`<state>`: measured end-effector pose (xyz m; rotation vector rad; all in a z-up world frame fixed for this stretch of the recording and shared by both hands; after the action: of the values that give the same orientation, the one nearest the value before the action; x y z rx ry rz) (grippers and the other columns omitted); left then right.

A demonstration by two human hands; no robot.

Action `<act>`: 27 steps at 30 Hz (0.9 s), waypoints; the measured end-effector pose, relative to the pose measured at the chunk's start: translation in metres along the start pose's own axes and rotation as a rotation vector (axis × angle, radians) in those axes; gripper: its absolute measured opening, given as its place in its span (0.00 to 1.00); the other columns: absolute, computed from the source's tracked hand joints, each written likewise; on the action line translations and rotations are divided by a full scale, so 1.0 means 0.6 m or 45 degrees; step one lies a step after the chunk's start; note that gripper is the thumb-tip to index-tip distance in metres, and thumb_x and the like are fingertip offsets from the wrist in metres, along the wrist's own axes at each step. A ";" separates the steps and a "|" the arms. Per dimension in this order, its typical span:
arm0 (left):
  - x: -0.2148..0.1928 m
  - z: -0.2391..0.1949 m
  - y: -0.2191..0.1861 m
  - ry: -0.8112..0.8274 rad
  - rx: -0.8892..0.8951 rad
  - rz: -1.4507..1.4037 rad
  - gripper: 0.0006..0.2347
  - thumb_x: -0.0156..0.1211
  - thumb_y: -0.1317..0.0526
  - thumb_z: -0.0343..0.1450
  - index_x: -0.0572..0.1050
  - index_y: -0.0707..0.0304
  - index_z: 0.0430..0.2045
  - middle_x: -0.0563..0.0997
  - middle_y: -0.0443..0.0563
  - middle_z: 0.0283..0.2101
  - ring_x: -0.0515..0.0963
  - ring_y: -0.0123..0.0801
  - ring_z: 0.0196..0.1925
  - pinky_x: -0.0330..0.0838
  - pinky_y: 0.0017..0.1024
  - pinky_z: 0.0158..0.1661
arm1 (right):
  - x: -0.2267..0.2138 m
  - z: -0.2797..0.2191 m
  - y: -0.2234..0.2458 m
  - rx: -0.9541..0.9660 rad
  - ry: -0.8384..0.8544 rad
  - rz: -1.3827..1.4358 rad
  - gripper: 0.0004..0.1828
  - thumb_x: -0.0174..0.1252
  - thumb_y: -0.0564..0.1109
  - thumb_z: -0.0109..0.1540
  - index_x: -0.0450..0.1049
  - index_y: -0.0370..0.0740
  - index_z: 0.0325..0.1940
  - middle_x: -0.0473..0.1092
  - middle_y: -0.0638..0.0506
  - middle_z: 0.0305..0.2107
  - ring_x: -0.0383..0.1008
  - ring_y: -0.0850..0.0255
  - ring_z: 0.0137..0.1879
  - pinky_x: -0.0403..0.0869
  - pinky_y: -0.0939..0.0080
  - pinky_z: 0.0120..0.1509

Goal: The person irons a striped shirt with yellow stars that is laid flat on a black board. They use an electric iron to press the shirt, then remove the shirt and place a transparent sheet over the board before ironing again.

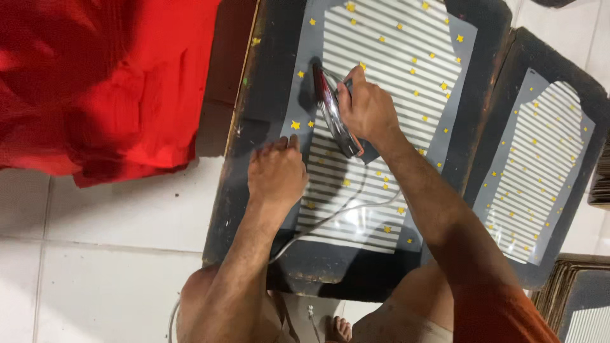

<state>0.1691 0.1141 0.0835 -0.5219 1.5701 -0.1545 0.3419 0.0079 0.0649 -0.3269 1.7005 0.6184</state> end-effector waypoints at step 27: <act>0.108 0.032 -0.025 -0.250 0.129 0.208 0.34 0.41 0.39 0.74 0.60 0.68 0.69 0.59 0.67 0.73 0.53 0.54 0.77 0.38 0.64 0.72 | -0.011 0.001 -0.006 0.209 0.177 0.299 0.16 0.39 0.57 0.68 0.63 0.46 0.50 0.75 0.35 0.26 0.79 0.33 0.39 0.75 0.33 0.47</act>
<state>0.1924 0.0782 0.0293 -0.3178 1.3984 -0.0555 0.3461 0.0046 0.0707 -0.0541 1.9271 0.6329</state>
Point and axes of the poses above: each hand's wrist, its own z-axis towards the middle knuckle, its own x-axis out of the palm, y = z × x, the point moved 10 cm from there along z, towards the middle knuckle
